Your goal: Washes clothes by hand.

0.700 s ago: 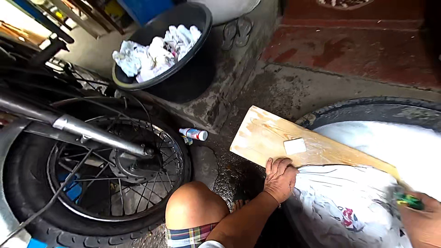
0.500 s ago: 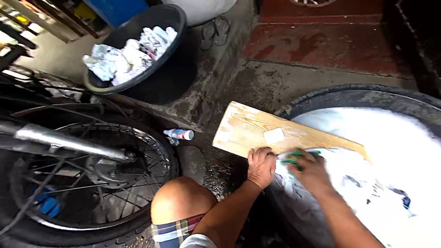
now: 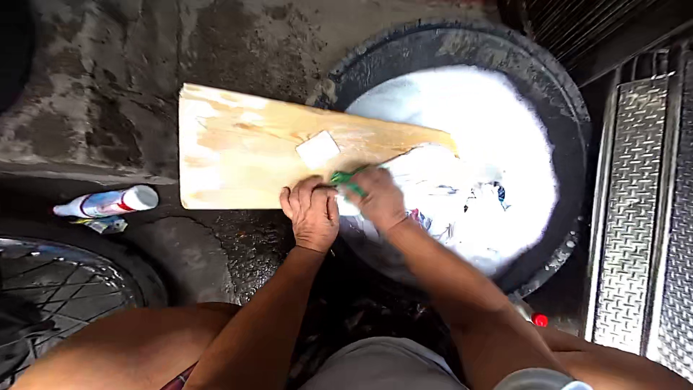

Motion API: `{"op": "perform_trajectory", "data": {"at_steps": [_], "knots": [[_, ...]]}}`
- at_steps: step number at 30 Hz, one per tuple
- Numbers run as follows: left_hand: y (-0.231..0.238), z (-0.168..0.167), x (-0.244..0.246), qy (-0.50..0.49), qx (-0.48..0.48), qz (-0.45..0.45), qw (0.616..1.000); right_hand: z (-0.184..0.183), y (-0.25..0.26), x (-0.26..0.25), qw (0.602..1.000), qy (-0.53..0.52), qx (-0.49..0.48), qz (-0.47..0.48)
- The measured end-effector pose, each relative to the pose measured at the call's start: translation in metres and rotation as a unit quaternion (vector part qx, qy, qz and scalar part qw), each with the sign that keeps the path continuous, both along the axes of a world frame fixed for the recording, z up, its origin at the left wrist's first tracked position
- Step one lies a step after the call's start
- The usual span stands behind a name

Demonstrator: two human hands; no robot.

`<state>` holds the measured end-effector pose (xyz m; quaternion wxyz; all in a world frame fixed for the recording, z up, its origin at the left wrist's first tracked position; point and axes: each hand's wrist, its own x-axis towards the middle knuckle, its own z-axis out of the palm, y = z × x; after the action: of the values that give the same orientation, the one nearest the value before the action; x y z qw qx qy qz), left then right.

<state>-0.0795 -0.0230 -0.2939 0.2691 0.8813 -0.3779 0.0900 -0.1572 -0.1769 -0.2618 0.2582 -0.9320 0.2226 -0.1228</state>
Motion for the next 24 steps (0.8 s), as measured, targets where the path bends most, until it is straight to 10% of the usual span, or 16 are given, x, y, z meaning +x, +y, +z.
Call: {"op": "perform_trajectory", "data": {"at_steps": [5, 11, 18, 24], "knots": [[-0.003, 0.003, 0.001, -0.002, 0.006, 0.006, 1.000, -0.018, -0.145, -0.068, 0.946, 0.210, 0.008, -0.248], [-0.007, -0.002, 0.003, -0.029, -0.015, 0.023, 0.999, 0.017, 0.001, 0.010, 0.997, 0.064, 0.027, -0.036], [-0.007, -0.002, 0.002, -0.030, -0.002, 0.024, 0.999, -0.012, -0.135, -0.041, 0.944, 0.210, 0.029, -0.254], [-0.006, -0.002, 0.003, -0.034, -0.006, 0.017, 0.999, 0.017, 0.009, 0.025, 0.998, 0.059, 0.018, -0.016]]}}
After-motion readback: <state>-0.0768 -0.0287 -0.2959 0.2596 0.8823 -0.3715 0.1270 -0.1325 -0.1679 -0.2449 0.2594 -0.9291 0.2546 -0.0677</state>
